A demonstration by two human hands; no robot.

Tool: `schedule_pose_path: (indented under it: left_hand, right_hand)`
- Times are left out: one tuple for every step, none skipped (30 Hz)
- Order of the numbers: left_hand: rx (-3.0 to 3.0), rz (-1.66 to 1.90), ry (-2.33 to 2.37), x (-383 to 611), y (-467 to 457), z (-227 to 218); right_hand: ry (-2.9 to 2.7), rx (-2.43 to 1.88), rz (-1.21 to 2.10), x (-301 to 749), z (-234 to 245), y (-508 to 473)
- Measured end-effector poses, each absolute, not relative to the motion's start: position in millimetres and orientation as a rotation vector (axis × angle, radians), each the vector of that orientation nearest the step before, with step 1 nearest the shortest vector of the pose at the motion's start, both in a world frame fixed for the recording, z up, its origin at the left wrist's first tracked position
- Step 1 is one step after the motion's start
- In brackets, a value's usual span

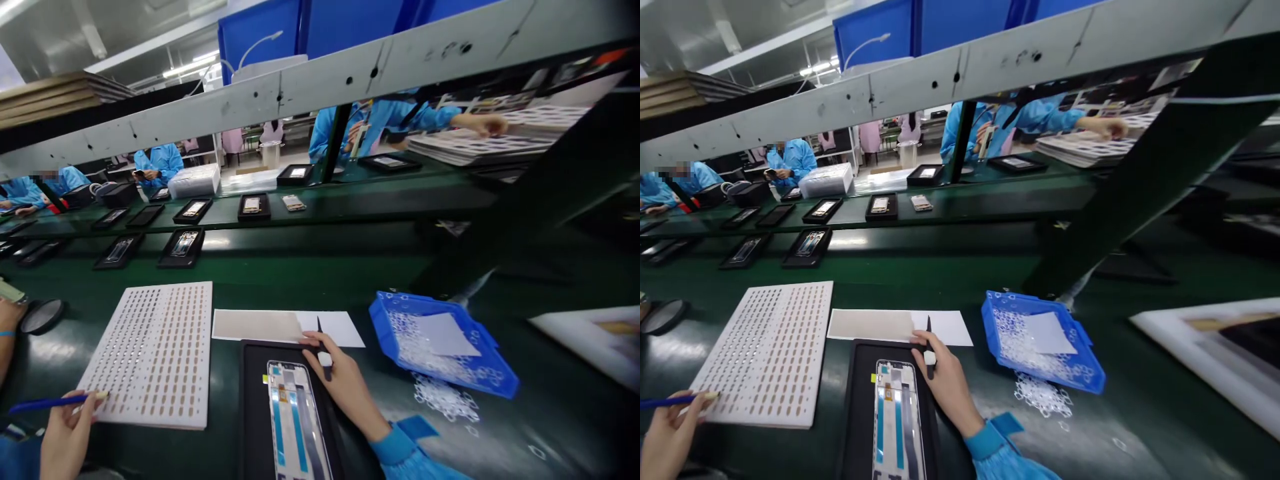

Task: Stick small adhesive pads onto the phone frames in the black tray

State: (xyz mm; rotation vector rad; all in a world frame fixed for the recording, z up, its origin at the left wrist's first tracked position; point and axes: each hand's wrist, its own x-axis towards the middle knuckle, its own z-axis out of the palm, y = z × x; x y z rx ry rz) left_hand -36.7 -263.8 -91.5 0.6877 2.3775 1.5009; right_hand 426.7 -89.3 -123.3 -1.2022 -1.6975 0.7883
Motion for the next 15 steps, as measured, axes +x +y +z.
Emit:
schedule_pose_path:
  left_hand:
    - [0.681, 1.515, 2.362, -37.7, -263.2, -92.5]
    - [0.676, 1.516, 2.363, -37.3, -262.3, -92.0]
    - [0.679, 1.523, 2.364, -35.4, -261.1, -89.9]
    - [0.69, 1.542, 2.359, -31.9, -259.3, -86.3]
    - [0.713, 1.565, 2.347, -26.8, -256.9, -81.6]
    - [0.746, 1.59, 2.331, -20.2, -253.7, -76.2]
    - [0.786, 1.61, 2.312, -12.3, -249.9, -70.5]
    - [0.83, 1.622, 2.29, -3.3, -245.3, -65.0]
    - [0.876, 1.629, 2.263, 6.7, -240.1, -60.1]
    - [0.921, 1.636, 2.231, 17.5, -234.5, -55.9]
    - [0.966, 1.641, 2.19, 29.0, -228.4, -52.4]
    - [1.013, 1.649, 2.145, 41.4, -222.3, -49.6]
    - [1.059, 1.654, 2.099, 54.5, -216.0, -47.1]
    - [1.1, 1.656, 2.052, 68.6, -209.8, -44.8]
    - [1.136, 1.652, 2.004, 83.4, -203.7, -42.4]
  right_hand:
    - [-1.695, -1.201, 0.788, 426.7, -123.2, -89.2]
    - [-1.696, -1.201, 0.788, 426.7, -123.0, -89.2]
    - [-1.7, -1.201, 0.789, 426.6, -122.6, -89.4]
    - [-1.704, -1.202, 0.789, 426.6, -122.0, -89.6]
    - [-1.707, -1.203, 0.787, 426.6, -121.4, -89.9]
    - [-1.709, -1.203, 0.783, 426.6, -120.8, -90.2]
    - [-1.711, -1.203, 0.78, 426.5, -120.2, -90.4]
    - [-1.714, -1.2, 0.774, 426.5, -119.6, -90.5]
    - [-1.716, -1.195, 0.768, 426.4, -119.2, -90.5]
    - [-1.719, -1.188, 0.761, 426.3, -118.8, -90.5]
    - [-1.718, -1.18, 0.745, 426.0, -118.3, -90.4]
    - [-1.709, -1.174, 0.722, 425.6, -117.6, -90.5]
    - [-1.694, -1.17, 0.69, 424.9, -116.3, -90.9]
    - [-1.668, -1.17, 0.651, 423.8, -114.1, -91.9]
    - [-1.638, -1.169, 0.616, 422.2, -110.9, -93.7]
